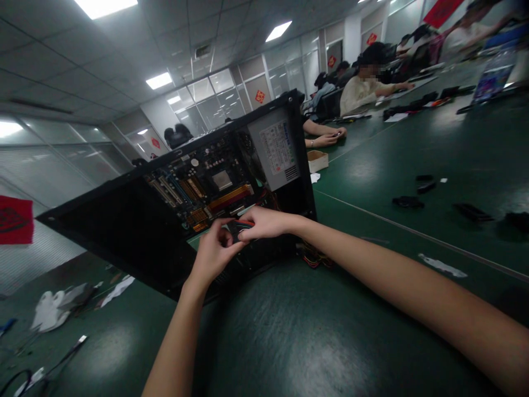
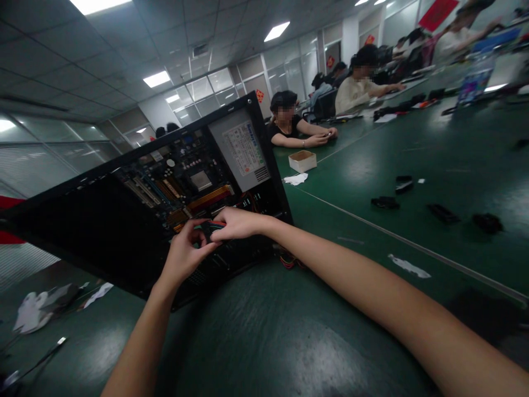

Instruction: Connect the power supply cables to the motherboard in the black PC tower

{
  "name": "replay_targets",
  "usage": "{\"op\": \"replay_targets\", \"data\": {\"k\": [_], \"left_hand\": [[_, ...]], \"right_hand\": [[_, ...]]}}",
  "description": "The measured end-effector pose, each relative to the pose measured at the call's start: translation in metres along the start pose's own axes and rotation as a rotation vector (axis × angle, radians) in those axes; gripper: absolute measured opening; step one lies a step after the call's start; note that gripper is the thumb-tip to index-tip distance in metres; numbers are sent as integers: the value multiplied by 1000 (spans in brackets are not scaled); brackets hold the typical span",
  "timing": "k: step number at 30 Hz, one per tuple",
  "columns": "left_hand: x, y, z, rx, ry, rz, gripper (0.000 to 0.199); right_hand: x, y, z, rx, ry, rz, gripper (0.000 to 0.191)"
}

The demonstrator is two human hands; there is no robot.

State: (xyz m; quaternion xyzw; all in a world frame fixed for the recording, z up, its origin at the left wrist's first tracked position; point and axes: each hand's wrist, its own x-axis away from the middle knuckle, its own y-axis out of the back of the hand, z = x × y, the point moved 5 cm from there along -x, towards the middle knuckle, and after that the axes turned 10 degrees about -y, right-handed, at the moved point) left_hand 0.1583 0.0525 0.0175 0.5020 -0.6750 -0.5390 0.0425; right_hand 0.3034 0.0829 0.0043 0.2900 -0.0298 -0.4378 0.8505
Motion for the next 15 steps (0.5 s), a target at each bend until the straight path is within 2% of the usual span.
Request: {"op": "replay_targets", "data": {"k": [15], "left_hand": [[1, -1, 0, -13, -36, -7, 51]], "right_hand": [[-1, -2, -1, -11, 31, 46, 13]]}}
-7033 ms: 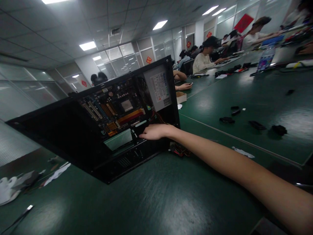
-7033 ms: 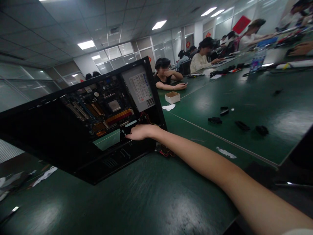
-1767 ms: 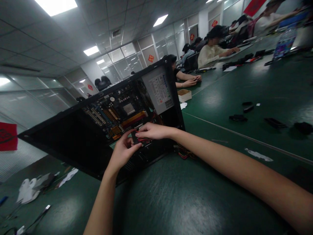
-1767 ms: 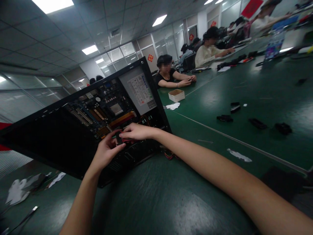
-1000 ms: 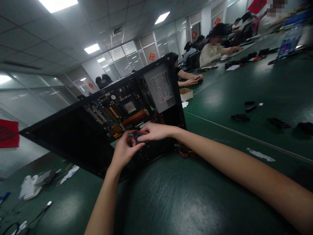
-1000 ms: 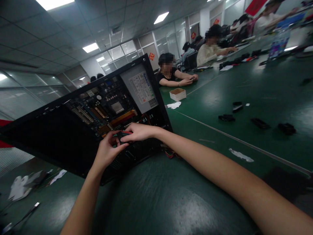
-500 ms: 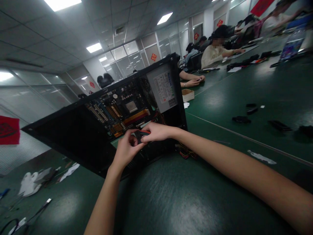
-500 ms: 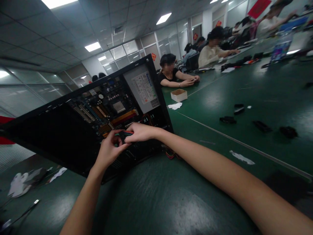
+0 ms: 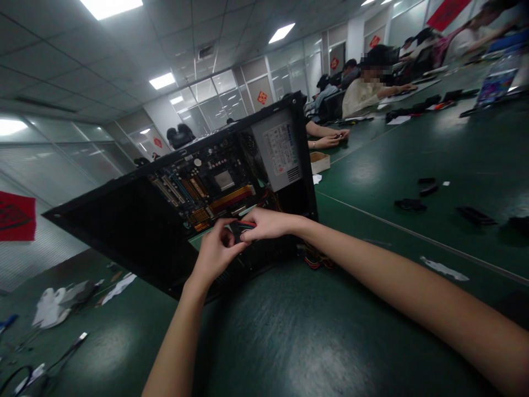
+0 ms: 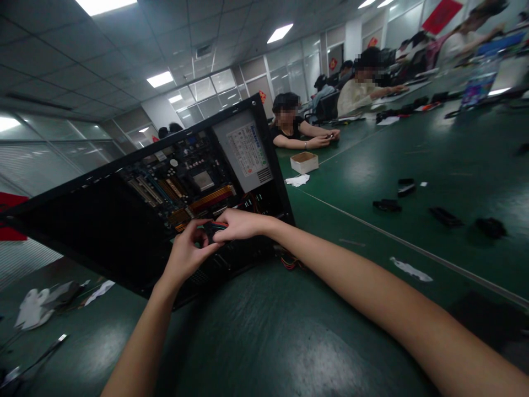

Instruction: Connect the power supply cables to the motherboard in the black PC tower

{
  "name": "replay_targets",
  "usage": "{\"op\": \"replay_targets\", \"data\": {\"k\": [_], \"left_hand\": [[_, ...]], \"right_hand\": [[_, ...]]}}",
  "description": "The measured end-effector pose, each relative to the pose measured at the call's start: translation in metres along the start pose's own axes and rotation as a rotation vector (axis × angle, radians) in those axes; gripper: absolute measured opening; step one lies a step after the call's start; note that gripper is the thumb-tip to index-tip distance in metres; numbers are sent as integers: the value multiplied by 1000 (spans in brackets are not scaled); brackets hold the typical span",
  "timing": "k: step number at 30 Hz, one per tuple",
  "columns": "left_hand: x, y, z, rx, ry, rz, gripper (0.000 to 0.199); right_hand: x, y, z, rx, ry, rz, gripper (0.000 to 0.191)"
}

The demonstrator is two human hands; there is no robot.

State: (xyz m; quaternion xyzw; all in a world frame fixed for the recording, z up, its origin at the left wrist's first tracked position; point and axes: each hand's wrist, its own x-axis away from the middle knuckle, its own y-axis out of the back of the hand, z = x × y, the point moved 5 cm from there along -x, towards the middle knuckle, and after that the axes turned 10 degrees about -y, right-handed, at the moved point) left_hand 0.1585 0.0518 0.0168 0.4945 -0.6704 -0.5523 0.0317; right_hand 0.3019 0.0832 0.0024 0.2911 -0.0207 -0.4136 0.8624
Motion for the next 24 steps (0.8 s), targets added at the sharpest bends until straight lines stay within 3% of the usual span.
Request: {"op": "replay_targets", "data": {"k": [24], "left_hand": [[0, -5, 0, -85, -34, 55, 48]], "right_hand": [[0, 0, 0, 47, -58, -2, 15]]}}
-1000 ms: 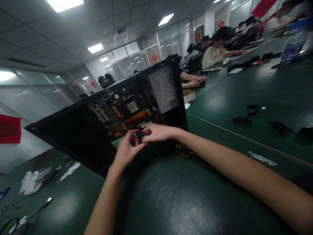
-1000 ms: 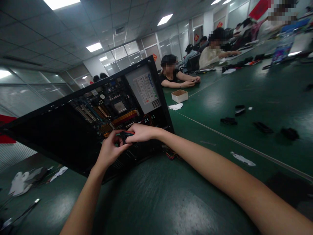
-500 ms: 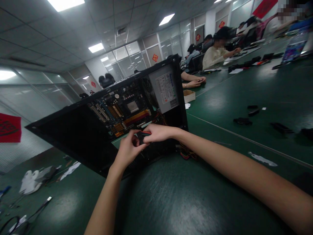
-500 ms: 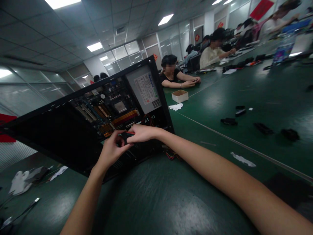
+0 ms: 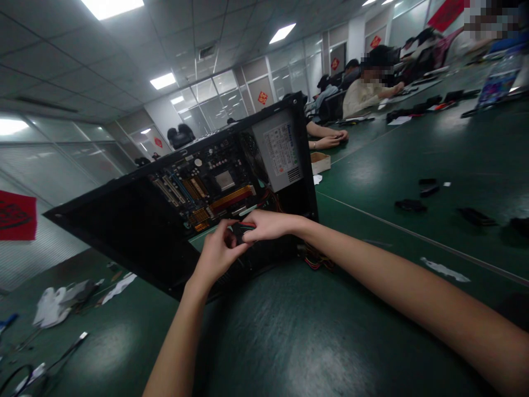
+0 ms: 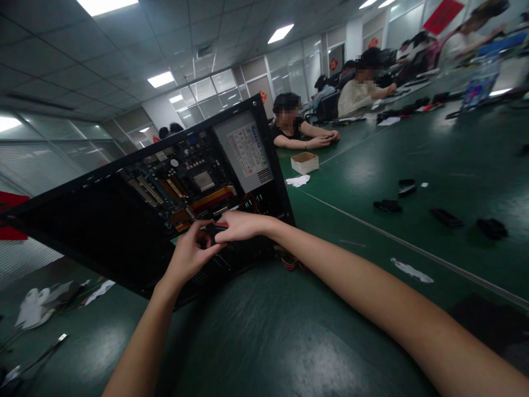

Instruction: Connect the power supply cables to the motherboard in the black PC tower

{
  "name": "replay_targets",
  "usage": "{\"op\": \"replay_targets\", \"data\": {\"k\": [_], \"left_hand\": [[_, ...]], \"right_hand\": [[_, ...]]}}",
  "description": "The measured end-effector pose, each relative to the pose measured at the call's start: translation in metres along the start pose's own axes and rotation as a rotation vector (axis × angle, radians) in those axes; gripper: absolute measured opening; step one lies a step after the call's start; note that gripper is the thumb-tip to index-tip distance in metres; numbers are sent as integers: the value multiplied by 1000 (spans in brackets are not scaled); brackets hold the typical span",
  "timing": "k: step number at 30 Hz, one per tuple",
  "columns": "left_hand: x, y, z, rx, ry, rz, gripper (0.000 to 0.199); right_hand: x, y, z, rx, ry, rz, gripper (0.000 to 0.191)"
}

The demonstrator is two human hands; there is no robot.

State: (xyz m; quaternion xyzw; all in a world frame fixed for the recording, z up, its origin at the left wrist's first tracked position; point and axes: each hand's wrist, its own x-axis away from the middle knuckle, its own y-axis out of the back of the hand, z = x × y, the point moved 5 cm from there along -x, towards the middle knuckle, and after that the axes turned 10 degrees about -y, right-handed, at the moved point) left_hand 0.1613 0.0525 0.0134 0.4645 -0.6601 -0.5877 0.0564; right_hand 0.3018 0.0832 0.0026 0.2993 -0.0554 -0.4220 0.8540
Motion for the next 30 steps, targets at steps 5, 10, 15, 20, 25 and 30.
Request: {"op": "replay_targets", "data": {"k": [5, 10, 15, 20, 25, 30], "left_hand": [[0, -1, 0, -2, 4, 3, 48], [1, -1, 0, 6, 6, 13, 48], [0, -2, 0, 19, 6, 21, 50], [0, -3, -2, 39, 17, 34, 51], [-1, -2, -2, 45, 18, 29, 55], [-1, -3, -1, 43, 22, 17, 56]], "right_hand": [[-1, -1, -1, 2, 29, 8, 17], [-1, -1, -1, -9, 65, 11, 20], [-2, -2, -1, -13, 89, 14, 23], [-2, -2, -1, -16, 79, 4, 20], [-1, 0, 4, -17, 111, -38, 13], [-1, 1, 5, -20, 118, -75, 9]]}}
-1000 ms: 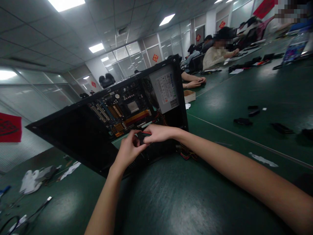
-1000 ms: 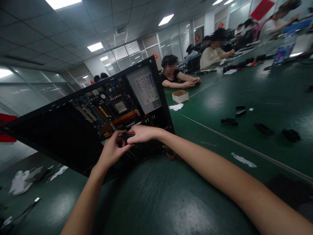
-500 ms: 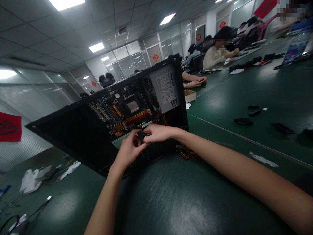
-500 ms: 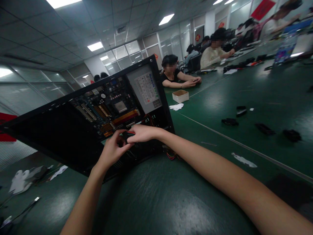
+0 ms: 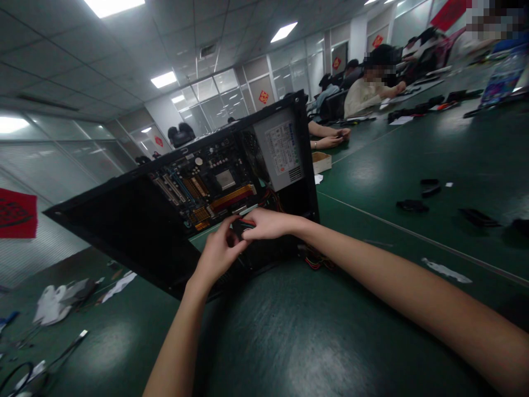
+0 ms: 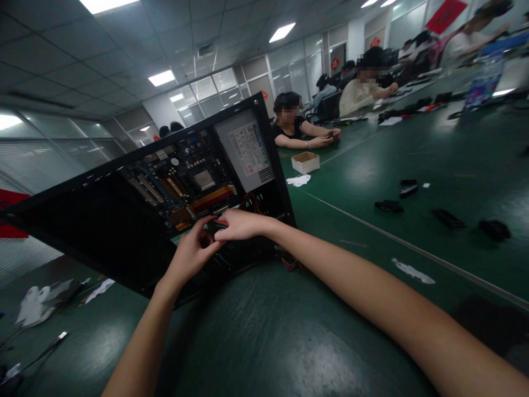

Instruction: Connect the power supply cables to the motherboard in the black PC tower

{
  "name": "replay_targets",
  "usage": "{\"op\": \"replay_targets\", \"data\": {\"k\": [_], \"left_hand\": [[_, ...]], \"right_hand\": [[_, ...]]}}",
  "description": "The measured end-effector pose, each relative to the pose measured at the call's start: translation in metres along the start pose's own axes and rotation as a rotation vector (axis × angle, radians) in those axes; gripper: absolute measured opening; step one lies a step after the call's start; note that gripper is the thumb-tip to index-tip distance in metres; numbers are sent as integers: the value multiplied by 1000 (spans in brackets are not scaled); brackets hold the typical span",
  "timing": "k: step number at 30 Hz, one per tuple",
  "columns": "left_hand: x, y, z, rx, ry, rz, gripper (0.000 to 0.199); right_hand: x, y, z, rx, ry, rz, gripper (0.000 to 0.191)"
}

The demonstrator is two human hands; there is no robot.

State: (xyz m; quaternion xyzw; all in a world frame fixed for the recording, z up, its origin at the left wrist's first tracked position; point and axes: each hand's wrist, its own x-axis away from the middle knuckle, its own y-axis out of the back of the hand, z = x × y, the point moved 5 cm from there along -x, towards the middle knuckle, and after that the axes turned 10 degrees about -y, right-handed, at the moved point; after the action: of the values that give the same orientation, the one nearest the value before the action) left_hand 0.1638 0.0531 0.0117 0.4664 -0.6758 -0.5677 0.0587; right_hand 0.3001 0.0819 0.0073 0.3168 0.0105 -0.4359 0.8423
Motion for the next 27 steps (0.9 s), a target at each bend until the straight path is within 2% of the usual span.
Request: {"op": "replay_targets", "data": {"k": [4, 8, 11, 15, 19, 21, 25, 27], "left_hand": [[-1, 2, 3, -42, 41, -72, 54], [-1, 7, 5, -99, 97, -149, 41], [-1, 9, 3, -115, 92, -165, 30], [0, 9, 0, -124, 70, -160, 29], [0, 9, 1, -144, 74, -170, 32], [0, 8, 2, -147, 76, -169, 33], [0, 8, 1, -148, 68, -179, 32], [0, 8, 1, -153, 66, -187, 32]], "right_hand": [[-1, 2, -4, 3, -65, -53, 7], [-2, 4, -6, -21, -92, -86, 12], [-2, 4, -8, -55, -82, -76, 22], [-3, 3, -10, -141, -95, -54, 38], [-5, 8, -11, -136, -102, -152, 48], [-7, 11, -12, -116, -96, -221, 47], [-9, 16, -11, -110, -32, -327, 30], [-9, 18, -9, -114, 9, -354, 28]]}}
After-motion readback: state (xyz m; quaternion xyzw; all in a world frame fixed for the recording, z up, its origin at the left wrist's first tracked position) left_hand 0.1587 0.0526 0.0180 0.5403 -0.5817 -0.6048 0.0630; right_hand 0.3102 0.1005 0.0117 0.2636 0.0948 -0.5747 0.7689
